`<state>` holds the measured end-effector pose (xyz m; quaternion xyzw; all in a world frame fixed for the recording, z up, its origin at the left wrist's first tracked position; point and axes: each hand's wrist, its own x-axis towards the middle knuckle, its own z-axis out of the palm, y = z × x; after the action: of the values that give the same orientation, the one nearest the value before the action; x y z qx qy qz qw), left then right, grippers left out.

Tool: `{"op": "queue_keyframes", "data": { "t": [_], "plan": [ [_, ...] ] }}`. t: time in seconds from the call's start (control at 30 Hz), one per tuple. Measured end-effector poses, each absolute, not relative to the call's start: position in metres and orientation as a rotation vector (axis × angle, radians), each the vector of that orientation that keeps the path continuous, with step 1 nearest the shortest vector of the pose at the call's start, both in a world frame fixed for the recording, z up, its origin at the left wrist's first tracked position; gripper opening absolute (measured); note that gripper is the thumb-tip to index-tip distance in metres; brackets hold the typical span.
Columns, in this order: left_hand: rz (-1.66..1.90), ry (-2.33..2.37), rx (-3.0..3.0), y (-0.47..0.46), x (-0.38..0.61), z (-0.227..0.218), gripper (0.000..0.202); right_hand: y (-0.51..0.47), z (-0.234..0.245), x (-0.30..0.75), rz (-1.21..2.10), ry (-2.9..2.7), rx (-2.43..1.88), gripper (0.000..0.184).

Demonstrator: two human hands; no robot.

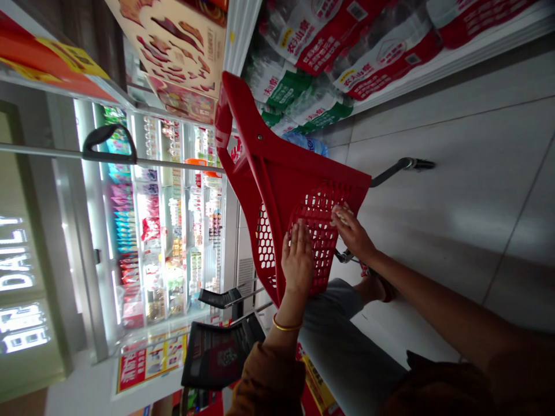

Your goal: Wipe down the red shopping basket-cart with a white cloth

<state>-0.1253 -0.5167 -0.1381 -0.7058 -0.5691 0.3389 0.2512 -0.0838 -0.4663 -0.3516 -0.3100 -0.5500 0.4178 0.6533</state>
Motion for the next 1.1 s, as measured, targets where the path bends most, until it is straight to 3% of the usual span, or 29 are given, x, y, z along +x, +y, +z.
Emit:
{"op": "queue_keyframes", "data": {
  "t": [0.43, 0.9, 1.1],
  "plan": [
    [0.945, -1.593, -1.967, -0.515, -0.127, -0.171, 0.050, -0.474, -0.299, -0.088, 0.985, -1.221, -0.583, 0.050],
    [1.045, -1.580, -1.985, -0.514, -0.122, -0.169, 0.052, -0.472, -0.369, -0.087, 0.919, -1.239, -0.789, 0.047],
    [1.060, -1.579, -1.974, -0.514, -0.126, -0.170, 0.050, -0.475, -0.354, -0.089, 1.016, -1.201, -0.774, 0.045]
  ]
}}
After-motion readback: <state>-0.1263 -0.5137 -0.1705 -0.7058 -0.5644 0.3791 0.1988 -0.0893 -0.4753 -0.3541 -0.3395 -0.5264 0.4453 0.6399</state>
